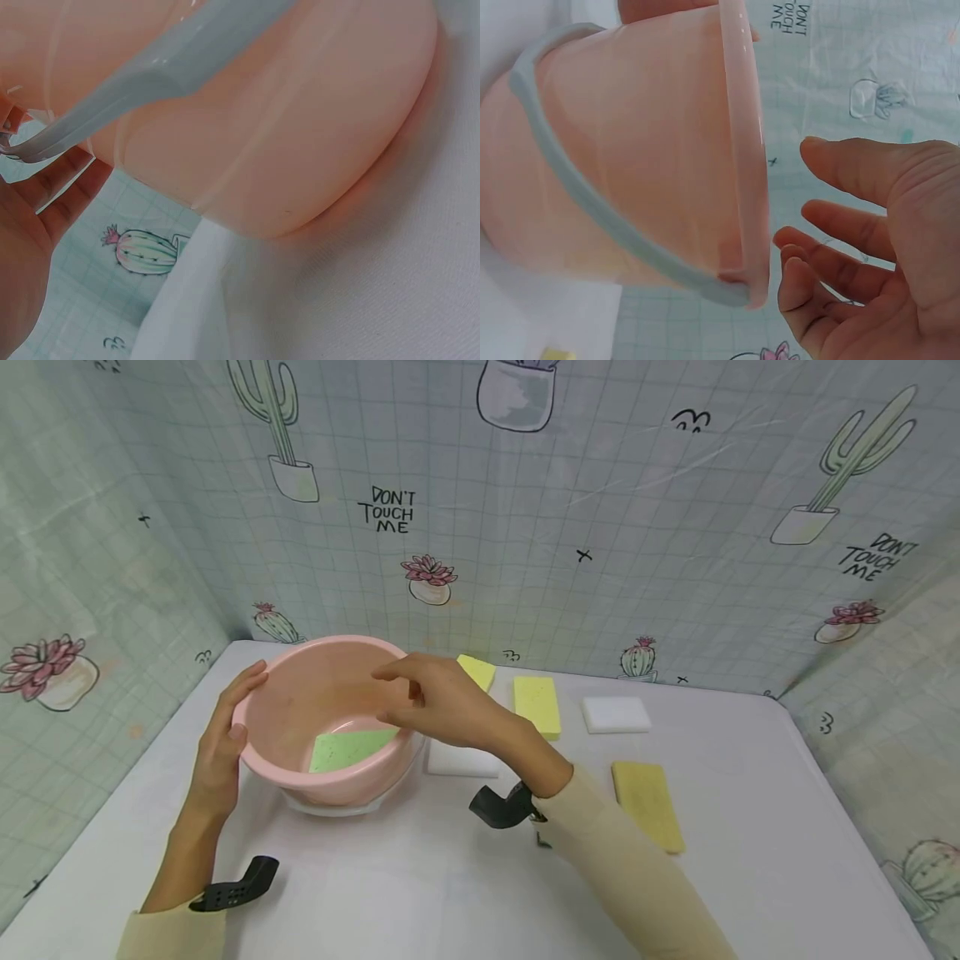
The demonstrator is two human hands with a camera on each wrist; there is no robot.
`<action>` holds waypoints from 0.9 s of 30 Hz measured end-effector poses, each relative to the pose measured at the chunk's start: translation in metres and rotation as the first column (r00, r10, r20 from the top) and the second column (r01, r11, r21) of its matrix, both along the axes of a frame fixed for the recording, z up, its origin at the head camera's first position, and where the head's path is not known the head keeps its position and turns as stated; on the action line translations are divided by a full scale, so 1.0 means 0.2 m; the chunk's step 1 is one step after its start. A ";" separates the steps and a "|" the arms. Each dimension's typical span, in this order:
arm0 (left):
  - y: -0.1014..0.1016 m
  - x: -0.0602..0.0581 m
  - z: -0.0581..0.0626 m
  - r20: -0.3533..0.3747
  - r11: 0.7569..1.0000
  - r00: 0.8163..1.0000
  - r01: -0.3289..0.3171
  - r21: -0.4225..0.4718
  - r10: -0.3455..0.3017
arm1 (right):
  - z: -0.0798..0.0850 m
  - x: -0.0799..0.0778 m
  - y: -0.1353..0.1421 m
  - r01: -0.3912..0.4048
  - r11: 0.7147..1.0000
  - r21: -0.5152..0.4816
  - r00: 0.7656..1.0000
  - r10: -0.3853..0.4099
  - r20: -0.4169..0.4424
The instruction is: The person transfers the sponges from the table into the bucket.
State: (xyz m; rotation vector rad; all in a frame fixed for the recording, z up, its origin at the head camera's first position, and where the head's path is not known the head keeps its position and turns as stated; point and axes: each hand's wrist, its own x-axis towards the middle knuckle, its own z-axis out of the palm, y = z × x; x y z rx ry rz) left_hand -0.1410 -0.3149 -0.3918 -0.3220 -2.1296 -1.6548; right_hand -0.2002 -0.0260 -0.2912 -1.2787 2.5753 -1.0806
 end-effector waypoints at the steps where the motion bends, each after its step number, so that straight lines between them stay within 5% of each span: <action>1: 0.00 0.00 0.00 0.003 1.000 1.000 -0.001 -0.004 0.001 | -0.01 0.00 0.02 -0.001 1.000 -0.021 1.000 0.001 -0.008; 11: 0.00 0.00 0.01 0.008 1.000 1.000 0.006 0.013 -0.006 | -0.14 0.04 0.14 0.069 0.982 -0.174 0.997 -0.071 -0.004; 18: 0.00 0.01 0.01 0.030 1.000 1.000 -0.005 -0.007 0.005 | -0.16 0.08 0.25 0.113 0.978 -0.174 0.994 -0.111 0.027; 27: 0.00 0.01 0.01 0.041 1.000 0.999 -0.007 -0.008 0.007 | -0.30 0.10 0.42 0.209 0.967 -0.146 0.978 -0.206 0.035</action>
